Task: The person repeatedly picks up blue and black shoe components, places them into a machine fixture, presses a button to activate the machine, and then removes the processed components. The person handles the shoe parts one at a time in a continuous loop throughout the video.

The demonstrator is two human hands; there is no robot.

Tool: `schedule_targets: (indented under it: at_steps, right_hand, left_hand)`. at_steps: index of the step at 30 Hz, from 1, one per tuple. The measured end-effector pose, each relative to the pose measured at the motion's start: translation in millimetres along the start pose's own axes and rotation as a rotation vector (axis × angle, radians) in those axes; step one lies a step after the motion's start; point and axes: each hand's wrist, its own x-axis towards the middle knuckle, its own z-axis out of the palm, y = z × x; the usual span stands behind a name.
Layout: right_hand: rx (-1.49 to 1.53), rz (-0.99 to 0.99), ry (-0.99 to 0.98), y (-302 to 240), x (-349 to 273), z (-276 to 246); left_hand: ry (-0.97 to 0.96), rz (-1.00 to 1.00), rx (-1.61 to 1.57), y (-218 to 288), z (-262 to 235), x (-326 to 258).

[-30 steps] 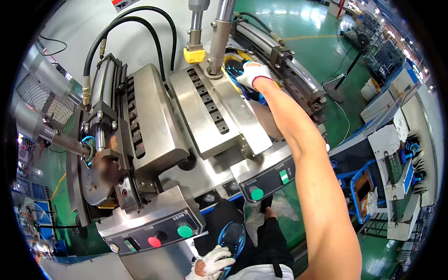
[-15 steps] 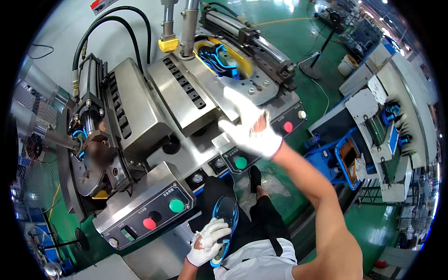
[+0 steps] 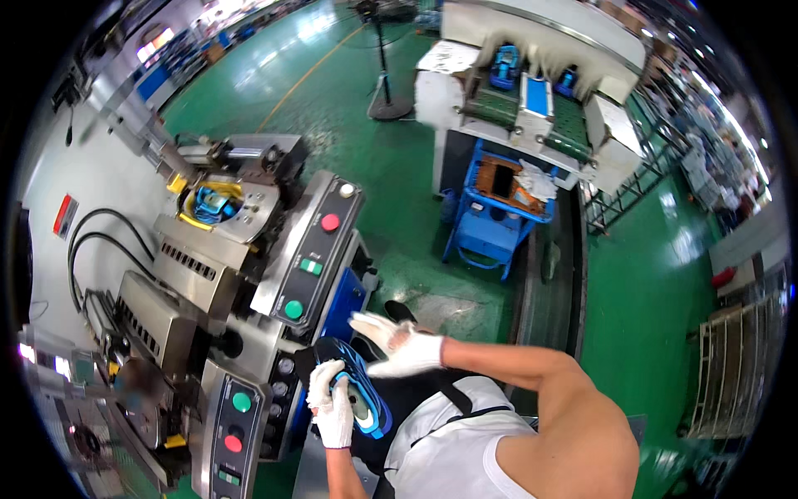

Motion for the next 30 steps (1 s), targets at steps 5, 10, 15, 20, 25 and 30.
schedule_targets:
  at_steps: [5, 10, 15, 20, 25, 30]
  right_hand:
    - [0.211, 0.082, 0.272, -11, -108, -5]
    - [0.128, 0.227, 1.006, 3, -121, -61]
    - [0.87, -0.149, 1.746, 92, -133, -187]
    - [0.243, 0.261, 1.839, 227, -150, -315]
    - [-0.459, 1.029, 1.449, 433, -193, -459]
    - [-0.112, 1.167, 1.071, 507, -243, -599]
  left_hand:
    - [-0.045, 0.349, 0.029, 87, 68, 63]
    - [-0.317, 0.826, -0.22, 193, 171, 117]
    - [-0.493, 1.089, -0.135, 208, 199, 117]
    - [-0.575, 0.783, 0.011, 102, 183, 95]
    - [-0.566, 0.295, 0.119, 16, 135, 51]
    - [-0.519, 0.069, 0.157, -11, 87, 31]
